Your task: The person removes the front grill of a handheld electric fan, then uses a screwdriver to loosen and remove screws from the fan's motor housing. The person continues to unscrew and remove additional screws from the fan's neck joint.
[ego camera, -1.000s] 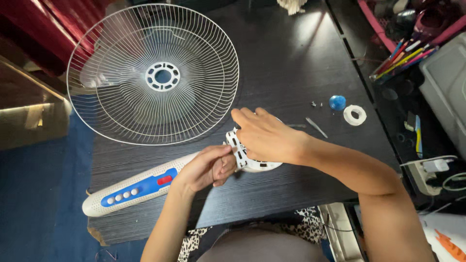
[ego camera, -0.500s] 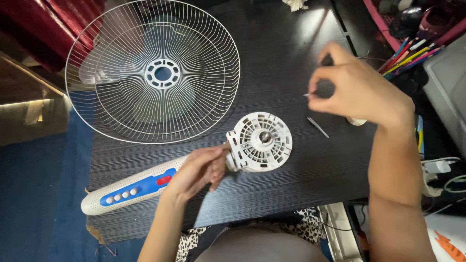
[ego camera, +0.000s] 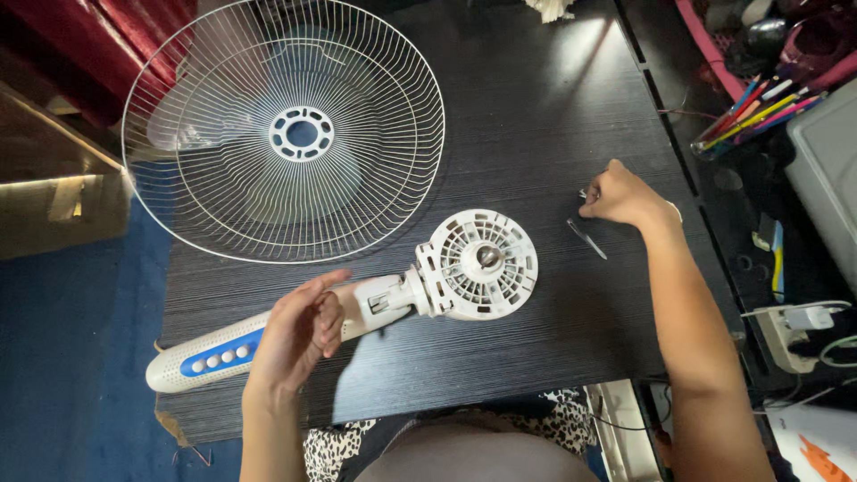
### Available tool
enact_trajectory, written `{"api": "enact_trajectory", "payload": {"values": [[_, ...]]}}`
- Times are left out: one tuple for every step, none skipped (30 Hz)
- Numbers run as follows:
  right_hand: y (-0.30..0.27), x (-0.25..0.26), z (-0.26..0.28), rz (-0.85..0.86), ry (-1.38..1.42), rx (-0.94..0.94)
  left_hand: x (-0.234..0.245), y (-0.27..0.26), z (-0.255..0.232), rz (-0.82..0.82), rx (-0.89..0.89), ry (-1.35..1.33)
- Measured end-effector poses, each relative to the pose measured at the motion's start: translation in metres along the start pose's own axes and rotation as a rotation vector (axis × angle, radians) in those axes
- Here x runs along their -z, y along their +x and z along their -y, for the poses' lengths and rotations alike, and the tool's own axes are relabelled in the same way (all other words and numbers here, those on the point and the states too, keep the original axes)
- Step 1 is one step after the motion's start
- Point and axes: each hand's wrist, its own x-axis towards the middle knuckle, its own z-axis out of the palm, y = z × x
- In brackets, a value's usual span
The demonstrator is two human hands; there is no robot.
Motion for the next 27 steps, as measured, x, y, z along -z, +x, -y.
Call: {"api": "enact_trajectory", "payload": {"values": [[0.001, -0.001, -0.001, 0.005, -0.005, -0.009, 0.002, -0.001, 0.001, -0.025, -0.015, 0.017], [0.002, -0.001, -0.002, -0.001, 0.001, -0.018, 0.003, -0.001, 0.002, -0.085, -0.081, 0.048], [0.003, -0.002, -0.002, -0.004, 0.006, -0.024, 0.004, -0.003, 0.004, -0.147, -0.147, 0.079], [0.003, -0.003, -0.002, -0.007, 0.011, -0.03, 0.006, -0.004, 0.006, -0.21, -0.214, 0.111], [0.004, -0.003, -0.001, -0.012, 0.0, -0.031, 0.009, -0.005, 0.007, -0.287, -0.269, 0.149], [0.003, -0.002, -0.001, -0.017, -0.01, -0.032, 0.011, -0.007, 0.009, -0.364, -0.324, 0.188], [0.002, 0.001, 0.001, -0.024, -0.02, -0.033, 0.013, -0.007, 0.009, -0.44, -0.381, 0.227], [-0.001, 0.004, 0.003, -0.053, -0.024, -0.024, 0.015, -0.009, 0.009, -0.452, -0.422, 0.243], [-0.006, 0.009, 0.005, -0.084, -0.029, -0.014, 0.017, -0.012, 0.008, -0.463, -0.465, 0.257], [-0.013, 0.014, 0.01, -0.115, -0.033, -0.004, 0.019, -0.016, 0.007, -0.475, -0.508, 0.271], [-0.022, 0.019, 0.017, -0.194, -0.012, 0.032, 0.019, -0.02, 0.008, -0.437, -0.577, 0.433], [-0.036, 0.025, 0.024, -0.273, 0.01, 0.068, 0.019, -0.023, 0.008, -0.395, -0.643, 0.595], [-0.052, 0.031, 0.033, -0.348, 0.033, 0.105, 0.017, -0.027, 0.008, -0.354, -0.703, 0.76], [-0.071, 0.037, 0.044, -0.446, 0.054, 0.187, 0.015, -0.029, 0.008, -0.327, -0.744, 0.968], [-0.091, 0.042, 0.056, -0.541, 0.075, 0.273, 0.011, -0.03, 0.01, -0.302, -0.779, 1.177], [-0.112, 0.046, 0.068, -0.601, 0.065, 0.331, 0.006, -0.03, 0.011, -0.273, -0.808, 1.386], [-0.13, 0.05, 0.082, -0.665, 0.059, 0.393, 0.003, -0.029, 0.01, -0.209, -0.853, 1.476], [-0.148, 0.054, 0.094, -0.629, 0.098, 0.388, -0.001, -0.025, 0.008, -0.143, -0.896, 1.566], [-0.166, 0.055, 0.104, -0.592, 0.137, 0.379, -0.005, -0.023, 0.007, -0.069, -0.932, 1.657], [-0.183, 0.054, 0.113, -0.553, 0.176, 0.37, -0.009, -0.021, 0.007, -0.021, -0.961, 1.688], [-0.196, 0.051, 0.12, -0.602, 0.178, 0.446, -0.013, -0.017, 0.006, 0.03, -0.992, 1.717], [-0.208, 0.048, 0.125, -0.652, 0.182, 0.523, -0.016, -0.014, 0.007, 0.081, -1.022, 1.746], [-0.218, 0.043, 0.127, -0.704, 0.183, 0.598, -0.02, -0.009, 0.007, 0.11, -0.996, 1.766], [-0.227, 0.034, 0.129, -0.743, 0.236, 0.61, -0.023, -0.003, 0.008, 0.139, -0.97, 1.785], [-0.236, 0.021, 0.129, -0.776, 0.29, 0.62, -0.025, 0.001, 0.01, 0.168, -0.938, 1.803], [-0.245, 0.008, 0.126, -0.808, 0.345, 0.629, -0.027, 0.008, 0.012, 0.159, -0.871, 1.868], [-0.253, -0.005, 0.12, -0.727, 0.475, 0.678, -0.028, 0.015, 0.014, 0.15, -0.796, 1.931]]}}
